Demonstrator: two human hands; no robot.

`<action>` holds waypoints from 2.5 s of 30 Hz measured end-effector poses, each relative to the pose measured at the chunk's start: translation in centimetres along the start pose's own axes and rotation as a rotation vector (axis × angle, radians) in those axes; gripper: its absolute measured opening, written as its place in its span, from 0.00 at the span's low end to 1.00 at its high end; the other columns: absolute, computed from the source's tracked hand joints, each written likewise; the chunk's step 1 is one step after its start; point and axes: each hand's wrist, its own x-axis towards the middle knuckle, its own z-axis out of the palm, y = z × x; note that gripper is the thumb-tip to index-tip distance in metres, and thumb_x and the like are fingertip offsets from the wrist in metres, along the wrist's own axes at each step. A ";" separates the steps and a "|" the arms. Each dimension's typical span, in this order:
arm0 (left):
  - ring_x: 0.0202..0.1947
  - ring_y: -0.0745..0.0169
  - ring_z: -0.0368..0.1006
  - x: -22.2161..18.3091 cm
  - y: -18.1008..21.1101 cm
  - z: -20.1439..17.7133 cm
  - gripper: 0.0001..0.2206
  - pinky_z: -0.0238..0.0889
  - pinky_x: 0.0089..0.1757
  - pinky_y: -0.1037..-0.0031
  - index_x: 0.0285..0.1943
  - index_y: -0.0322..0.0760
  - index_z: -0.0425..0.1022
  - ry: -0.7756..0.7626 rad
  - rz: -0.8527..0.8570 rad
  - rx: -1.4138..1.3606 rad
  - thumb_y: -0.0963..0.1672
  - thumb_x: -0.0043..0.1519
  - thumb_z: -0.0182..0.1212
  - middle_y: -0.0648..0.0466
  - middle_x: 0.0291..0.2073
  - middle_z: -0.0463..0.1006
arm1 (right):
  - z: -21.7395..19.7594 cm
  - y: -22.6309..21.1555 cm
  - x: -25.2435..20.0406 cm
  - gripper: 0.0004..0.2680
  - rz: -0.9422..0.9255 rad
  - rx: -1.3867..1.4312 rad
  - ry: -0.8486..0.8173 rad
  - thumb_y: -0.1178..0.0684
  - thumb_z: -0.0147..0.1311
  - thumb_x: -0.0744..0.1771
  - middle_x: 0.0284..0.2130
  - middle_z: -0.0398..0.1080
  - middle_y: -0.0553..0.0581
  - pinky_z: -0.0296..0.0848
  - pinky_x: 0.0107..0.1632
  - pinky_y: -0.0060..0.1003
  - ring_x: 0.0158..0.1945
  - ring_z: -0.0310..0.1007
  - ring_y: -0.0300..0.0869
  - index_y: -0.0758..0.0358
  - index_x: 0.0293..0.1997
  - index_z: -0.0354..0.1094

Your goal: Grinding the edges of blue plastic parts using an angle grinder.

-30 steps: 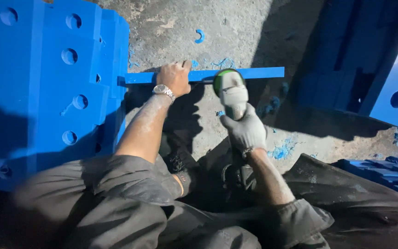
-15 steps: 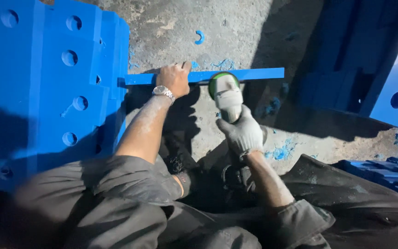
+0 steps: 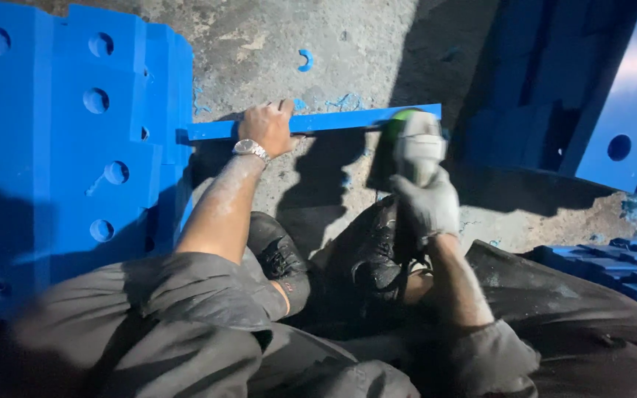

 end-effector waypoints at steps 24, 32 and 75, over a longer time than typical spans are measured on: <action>0.42 0.42 0.79 0.0 0.2 -0.4 0.29 0.72 0.41 0.54 0.49 0.39 0.75 -0.016 -0.046 0.076 0.56 0.46 0.78 0.44 0.37 0.82 | -0.4 2.5 1.5 0.25 -0.147 -0.043 -0.139 0.37 0.66 0.58 0.42 0.80 0.61 0.74 0.48 0.38 0.44 0.80 0.45 0.67 0.53 0.71; 0.41 0.42 0.79 0.0 0.3 -0.5 0.28 0.72 0.40 0.53 0.48 0.41 0.76 -0.025 -0.061 0.058 0.55 0.44 0.78 0.44 0.37 0.82 | -0.5 2.7 1.3 0.26 -0.004 -0.178 0.003 0.37 0.67 0.60 0.43 0.77 0.66 0.73 0.50 0.41 0.46 0.78 0.49 0.69 0.54 0.70; 0.43 0.41 0.79 2.2 4.2 3.0 0.21 0.72 0.42 0.54 0.43 0.41 0.75 0.191 0.047 -0.144 0.48 0.45 0.78 0.47 0.39 0.82 | -2.5 1.6 4.9 0.27 -0.213 -0.280 0.023 0.35 0.68 0.59 0.42 0.78 0.64 0.75 0.48 0.43 0.45 0.80 0.49 0.66 0.55 0.72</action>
